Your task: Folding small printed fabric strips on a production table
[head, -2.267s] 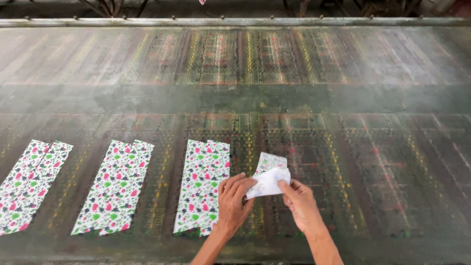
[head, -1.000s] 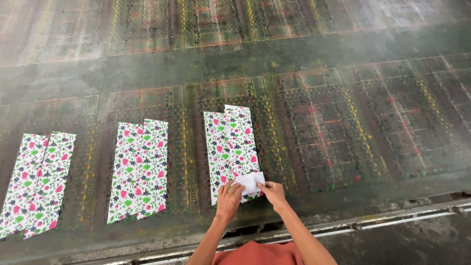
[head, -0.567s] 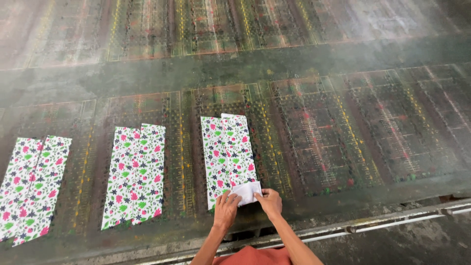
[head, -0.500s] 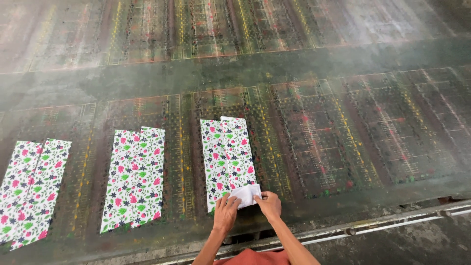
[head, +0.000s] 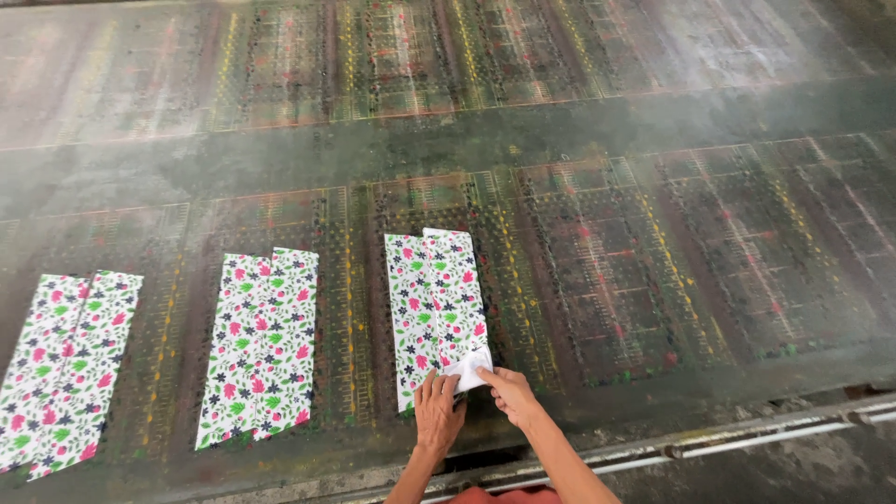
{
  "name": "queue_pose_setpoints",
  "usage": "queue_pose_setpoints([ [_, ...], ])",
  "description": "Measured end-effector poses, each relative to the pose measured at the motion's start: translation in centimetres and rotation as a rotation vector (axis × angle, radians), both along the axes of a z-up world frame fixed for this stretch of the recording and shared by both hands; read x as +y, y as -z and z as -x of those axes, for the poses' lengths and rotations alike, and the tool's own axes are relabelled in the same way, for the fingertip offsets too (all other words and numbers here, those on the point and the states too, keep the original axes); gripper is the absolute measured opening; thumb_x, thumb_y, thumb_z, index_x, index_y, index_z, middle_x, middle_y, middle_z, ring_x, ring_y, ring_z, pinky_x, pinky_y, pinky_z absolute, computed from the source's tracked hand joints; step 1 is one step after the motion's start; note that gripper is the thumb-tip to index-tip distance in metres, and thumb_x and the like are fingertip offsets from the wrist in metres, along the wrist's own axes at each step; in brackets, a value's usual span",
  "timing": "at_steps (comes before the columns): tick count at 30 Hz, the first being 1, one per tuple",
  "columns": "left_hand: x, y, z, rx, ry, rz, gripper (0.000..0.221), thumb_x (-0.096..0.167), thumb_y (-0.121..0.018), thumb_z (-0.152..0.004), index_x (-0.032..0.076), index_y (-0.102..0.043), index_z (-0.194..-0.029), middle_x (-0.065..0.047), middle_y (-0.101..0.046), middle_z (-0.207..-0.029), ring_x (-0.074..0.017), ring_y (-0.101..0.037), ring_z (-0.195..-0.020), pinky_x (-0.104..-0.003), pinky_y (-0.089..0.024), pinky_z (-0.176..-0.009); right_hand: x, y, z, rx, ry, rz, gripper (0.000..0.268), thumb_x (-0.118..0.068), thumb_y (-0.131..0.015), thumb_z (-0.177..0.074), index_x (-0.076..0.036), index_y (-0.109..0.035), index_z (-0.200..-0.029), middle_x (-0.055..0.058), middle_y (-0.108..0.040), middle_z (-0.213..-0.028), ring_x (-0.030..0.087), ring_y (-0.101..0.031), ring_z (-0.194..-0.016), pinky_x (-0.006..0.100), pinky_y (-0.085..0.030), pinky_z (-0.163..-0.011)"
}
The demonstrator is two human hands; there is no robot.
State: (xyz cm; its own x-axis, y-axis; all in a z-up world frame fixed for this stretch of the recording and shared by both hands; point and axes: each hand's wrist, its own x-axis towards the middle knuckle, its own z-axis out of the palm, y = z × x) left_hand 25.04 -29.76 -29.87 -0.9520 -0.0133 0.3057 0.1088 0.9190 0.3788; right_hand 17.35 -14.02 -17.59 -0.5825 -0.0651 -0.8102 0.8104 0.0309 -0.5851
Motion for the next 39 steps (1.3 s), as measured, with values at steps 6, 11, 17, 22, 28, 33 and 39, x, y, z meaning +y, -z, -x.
queue_pose_setpoints([
  [6,-1.1,-7.2,1.3,0.132,-0.125,-0.192,0.041,0.014,-0.067,-0.094,0.019,-0.062,-0.134,-0.004,-0.067,-0.132,-0.0315,-0.051,-0.138,-0.049,-0.045,-0.104,0.0,-5.3,1.6,0.055,-0.005,0.217,0.019,-0.024,-0.078,-0.097,-0.013,-0.062,-0.094,-0.005,-0.038,-0.072,0.005,-0.034,-0.056,0.024,-0.028,-0.047],
  [11,-2.4,-17.7,2.4,0.304,-0.089,-0.204,0.044,0.008,-0.072,-0.093,0.019,-0.062,-0.134,-0.004,-0.066,-0.132,-0.0327,-0.053,-0.138,-0.05,-0.045,-0.104,-0.1,-9.0,3.1,0.218,-0.007,0.405,0.02,-0.02,-0.078,-0.093,-0.013,-0.059,-0.092,-0.006,-0.04,-0.068,0.003,-0.033,-0.052,0.022,-0.023,-0.043],
  [17,-4.4,-27.8,3.9,0.547,-0.011,-0.294,0.026,0.017,-0.063,-0.101,0.015,-0.067,-0.127,-0.004,-0.069,-0.125,-0.0349,-0.059,-0.132,-0.051,-0.048,-0.104,-0.9,-16.0,3.6,0.388,-0.002,0.532,0.021,-0.016,-0.073,-0.094,-0.005,-0.068,-0.111,-0.004,-0.051,-0.076,0.007,-0.033,-0.055,0.025,-0.026,-0.051],
  [22,-7.9,-30.3,6.2,0.463,-0.03,-0.395,0.026,0.012,-0.075,-0.088,0.022,-0.075,-0.112,0.005,-0.074,-0.108,-0.0265,-0.067,-0.121,-0.042,-0.05,-0.101,-5.4,-20.1,3.6,0.518,0.107,0.376,0.011,-0.01,-0.069,-0.099,-0.002,-0.065,-0.093,-0.006,-0.044,-0.068,0.001,-0.042,-0.053,0.012,-0.031,-0.046],
  [28,-13.5,-26.4,11.9,0.34,0.037,-0.39,0.04,0.003,-0.074,-0.087,0.021,-0.072,-0.123,0.0,-0.073,-0.112,-0.0281,-0.063,-0.126,-0.044,-0.048,-0.102,-9.7,-17.5,8.1,0.502,0.106,0.319,0.015,-0.019,-0.072,-0.098,-0.006,-0.066,-0.096,-0.009,-0.047,-0.07,0.0,-0.042,-0.054,0.011,-0.029,-0.042],
  [33,-15.3,-29.6,14.9,0.518,0.037,-0.315,0.038,0.01,-0.078,-0.087,0.026,-0.073,-0.121,0.005,-0.072,-0.117,-0.0228,-0.063,-0.126,-0.037,-0.049,-0.1,-11.7,-19.4,11.2,0.682,0.092,0.302,0.018,-0.022,-0.077,-0.097,-0.008,-0.067,-0.093,-0.009,-0.047,-0.072,-0.003,-0.042,-0.054,0.009,-0.031,-0.043],
  [39,-16.3,-22.6,14.4,0.509,0.038,-0.147,0.04,0.01,-0.078,-0.085,0.027,-0.073,-0.121,0.004,-0.07,-0.117,-0.0229,-0.061,-0.127,-0.037,-0.049,-0.098,-13.3,-17.6,8.0,0.557,0.108,0.211,0.02,-0.027,-0.076,-0.097,-0.009,-0.067,-0.097,-0.009,-0.047,-0.071,-0.001,-0.045,-0.056,0.01,-0.032,-0.042],
])
